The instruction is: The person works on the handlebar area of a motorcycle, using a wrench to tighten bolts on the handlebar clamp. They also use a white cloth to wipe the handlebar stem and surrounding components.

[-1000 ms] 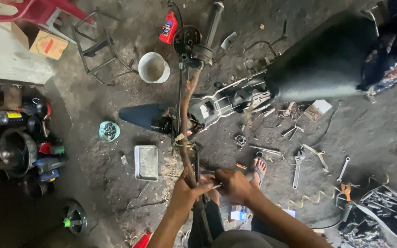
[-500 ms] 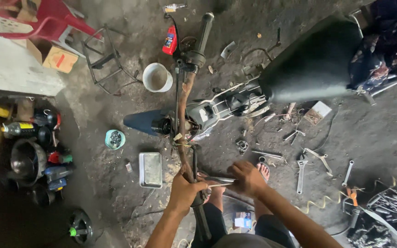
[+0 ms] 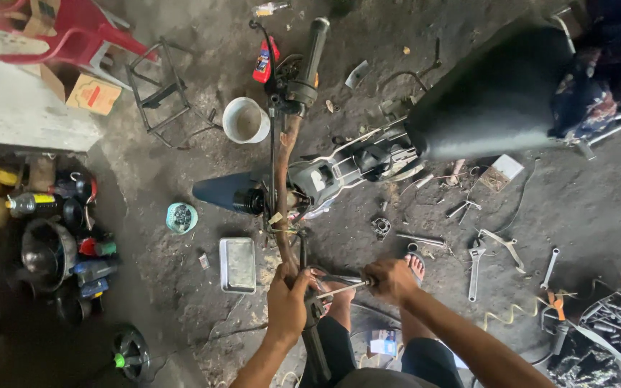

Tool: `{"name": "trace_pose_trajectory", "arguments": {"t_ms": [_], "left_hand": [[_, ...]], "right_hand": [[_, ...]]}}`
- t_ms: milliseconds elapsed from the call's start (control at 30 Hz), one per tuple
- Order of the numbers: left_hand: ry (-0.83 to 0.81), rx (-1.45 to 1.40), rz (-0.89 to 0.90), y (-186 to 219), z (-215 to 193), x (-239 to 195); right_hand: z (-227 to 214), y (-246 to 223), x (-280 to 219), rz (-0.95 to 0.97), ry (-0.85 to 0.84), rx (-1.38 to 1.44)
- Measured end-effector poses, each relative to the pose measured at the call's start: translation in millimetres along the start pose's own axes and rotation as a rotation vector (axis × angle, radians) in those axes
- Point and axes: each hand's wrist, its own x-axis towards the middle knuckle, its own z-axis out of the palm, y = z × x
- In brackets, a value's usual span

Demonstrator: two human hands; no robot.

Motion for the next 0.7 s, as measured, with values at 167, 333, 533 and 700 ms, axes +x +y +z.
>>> {"name": "trace_pose_trajectory", "arguments": {"t_ms": [167, 333, 533, 700], "left_hand": [[0.058, 0.098, 0.066, -0.3, 1.7, -1.1], [0.077, 0.287, 0.09, 8.2, 5.4, -2.7], [0.152, 0.435, 0.017, -12.7, -0.2, 3.3], [0.098, 0.242, 0.106, -12.6, -0.2, 3.0]], "right_hand": [[-15.2, -7.4, 18.0, -0.088, 0.094, 0.017], [-1.7, 6.7, 11.0, -0.063, 0.005, 0.043], [-3.6, 8.9, 17.5, -0.063, -0.127, 0.021], [-1.7, 10.0, 10.3, -0.062, -0.141, 0.084]]}}
